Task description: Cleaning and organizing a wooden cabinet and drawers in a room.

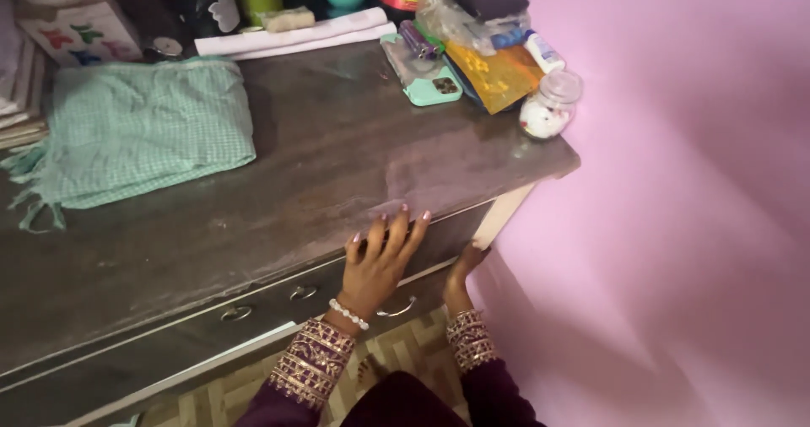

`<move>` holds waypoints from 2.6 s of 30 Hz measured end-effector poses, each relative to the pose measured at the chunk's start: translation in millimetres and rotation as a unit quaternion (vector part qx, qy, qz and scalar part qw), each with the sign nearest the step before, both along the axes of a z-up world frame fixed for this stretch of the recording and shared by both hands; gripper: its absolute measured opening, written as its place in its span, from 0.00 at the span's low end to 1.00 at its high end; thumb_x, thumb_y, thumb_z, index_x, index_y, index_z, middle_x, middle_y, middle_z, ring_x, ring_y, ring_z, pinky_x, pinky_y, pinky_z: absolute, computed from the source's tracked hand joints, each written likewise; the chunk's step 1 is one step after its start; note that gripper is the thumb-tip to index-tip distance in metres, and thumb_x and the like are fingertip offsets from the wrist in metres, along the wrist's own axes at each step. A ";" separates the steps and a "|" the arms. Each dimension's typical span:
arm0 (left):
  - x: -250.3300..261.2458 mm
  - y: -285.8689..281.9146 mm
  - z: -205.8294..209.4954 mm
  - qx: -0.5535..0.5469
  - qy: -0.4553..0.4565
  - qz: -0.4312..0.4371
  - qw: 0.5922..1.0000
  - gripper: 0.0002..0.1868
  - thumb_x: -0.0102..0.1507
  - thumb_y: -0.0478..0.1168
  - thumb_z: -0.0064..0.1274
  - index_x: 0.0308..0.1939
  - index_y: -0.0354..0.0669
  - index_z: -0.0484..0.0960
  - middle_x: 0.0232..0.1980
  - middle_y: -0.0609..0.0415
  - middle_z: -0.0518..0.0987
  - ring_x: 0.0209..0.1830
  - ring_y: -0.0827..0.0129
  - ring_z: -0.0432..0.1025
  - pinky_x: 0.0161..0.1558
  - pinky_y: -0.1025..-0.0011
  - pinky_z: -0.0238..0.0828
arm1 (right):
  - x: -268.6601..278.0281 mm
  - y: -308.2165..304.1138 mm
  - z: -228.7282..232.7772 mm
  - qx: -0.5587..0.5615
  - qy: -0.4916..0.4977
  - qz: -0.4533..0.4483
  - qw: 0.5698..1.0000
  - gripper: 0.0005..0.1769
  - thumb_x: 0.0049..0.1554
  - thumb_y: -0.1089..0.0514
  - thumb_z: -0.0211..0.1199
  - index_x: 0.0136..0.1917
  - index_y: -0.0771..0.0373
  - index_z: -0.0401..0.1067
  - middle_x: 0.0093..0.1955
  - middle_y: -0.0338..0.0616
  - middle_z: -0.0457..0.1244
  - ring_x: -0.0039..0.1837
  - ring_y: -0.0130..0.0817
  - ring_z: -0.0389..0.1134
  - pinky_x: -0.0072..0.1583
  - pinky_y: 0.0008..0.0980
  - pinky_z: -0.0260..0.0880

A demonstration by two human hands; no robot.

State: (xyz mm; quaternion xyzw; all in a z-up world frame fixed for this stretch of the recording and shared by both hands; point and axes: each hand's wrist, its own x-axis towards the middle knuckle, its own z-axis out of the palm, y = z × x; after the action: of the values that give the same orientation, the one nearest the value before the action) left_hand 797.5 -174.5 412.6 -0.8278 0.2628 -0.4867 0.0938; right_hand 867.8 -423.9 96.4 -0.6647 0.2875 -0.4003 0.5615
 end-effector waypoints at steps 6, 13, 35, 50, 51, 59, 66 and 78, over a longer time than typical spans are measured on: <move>-13.2 -2.2 16.0 -0.013 0.016 0.000 1.000 0.31 0.69 0.47 0.44 0.79 0.67 0.65 0.73 0.63 0.68 0.69 0.70 0.63 0.66 0.58 0.50 | -63.6 100.6 203.5 -0.014 -0.079 0.069 0.994 0.50 0.67 0.30 0.39 0.85 0.67 0.31 0.89 0.54 0.27 0.88 0.47 0.27 0.82 0.47 0.26; -16.7 -1.7 30.2 -0.116 0.085 -0.087 0.986 0.30 0.70 0.54 0.44 0.77 0.58 0.67 0.73 0.55 0.68 0.68 0.61 0.64 0.65 0.52 0.54 | -57.7 98.2 98.1 -0.280 0.151 0.019 0.948 0.41 0.67 0.43 0.43 0.83 0.65 0.35 0.85 0.54 0.33 0.84 0.51 0.29 0.79 0.47 0.28; -20.8 6.1 31.3 -0.023 0.080 -0.021 0.996 0.35 0.65 0.46 0.46 0.79 0.60 0.62 0.75 0.61 0.67 0.71 0.67 0.63 0.67 0.54 0.51 | -50.3 69.7 157.4 -0.295 0.009 -0.010 0.956 0.36 0.70 0.48 0.43 0.82 0.74 0.45 0.86 0.65 0.37 0.87 0.61 0.34 0.82 0.57 0.32; 47.4 47.9 -92.3 0.214 -0.079 -0.016 0.973 0.34 0.79 0.56 0.27 0.85 0.48 0.44 0.87 0.56 0.39 0.87 0.67 0.31 0.82 0.53 0.14 | -45.9 61.0 156.4 -0.373 0.011 -0.004 0.928 0.40 0.68 0.38 0.37 0.84 0.63 0.43 0.88 0.55 0.35 0.88 0.53 0.32 0.83 0.58 0.26; 46.2 50.3 -90.1 0.213 -0.080 -0.017 0.974 0.34 0.79 0.56 0.27 0.85 0.48 0.44 0.87 0.56 0.39 0.87 0.67 0.31 0.82 0.53 0.14 | -43.5 52.1 175.5 -0.374 0.011 -0.005 0.928 0.40 0.68 0.38 0.37 0.84 0.63 0.43 0.88 0.55 0.35 0.88 0.53 0.32 0.83 0.58 0.26; 27.5 58.5 -43.4 0.268 -0.046 -0.026 0.962 0.37 0.69 0.47 0.33 0.83 0.52 0.45 0.86 0.62 0.44 0.85 0.74 0.34 0.76 0.61 0.15 | -45.6 103.1 203.3 -0.361 -0.070 0.068 0.928 0.42 0.69 0.51 0.44 0.85 0.70 0.29 0.87 0.65 0.23 0.86 0.64 0.21 0.81 0.62 0.21; 0.3 119.4 -39.0 0.190 0.181 -0.085 0.961 0.39 0.69 0.43 0.39 0.84 0.49 0.47 0.85 0.59 0.48 0.79 0.74 0.49 0.69 0.66 0.44 | -42.2 61.5 186.5 -0.585 -0.074 0.060 0.806 0.39 0.61 0.54 0.46 0.82 0.62 0.41 0.87 0.55 0.29 0.87 0.55 0.25 0.81 0.62 0.15; -3.3 157.5 -41.6 0.206 0.167 -0.067 0.962 0.39 0.66 0.42 0.41 0.81 0.54 0.47 0.83 0.69 0.51 0.76 0.82 0.55 0.66 0.74 0.57 | -43.7 134.0 212.1 -0.318 -0.078 -0.007 0.945 0.40 0.69 0.56 0.44 0.83 0.73 0.29 0.87 0.69 0.29 0.88 0.63 0.28 0.85 0.55 0.26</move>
State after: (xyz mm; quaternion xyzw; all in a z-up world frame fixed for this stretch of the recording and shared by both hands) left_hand 794.2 -17.0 371.0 -0.8406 0.4240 -0.2820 0.1846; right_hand 824.1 -289.9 308.5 -0.7736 0.1051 -0.5250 0.3389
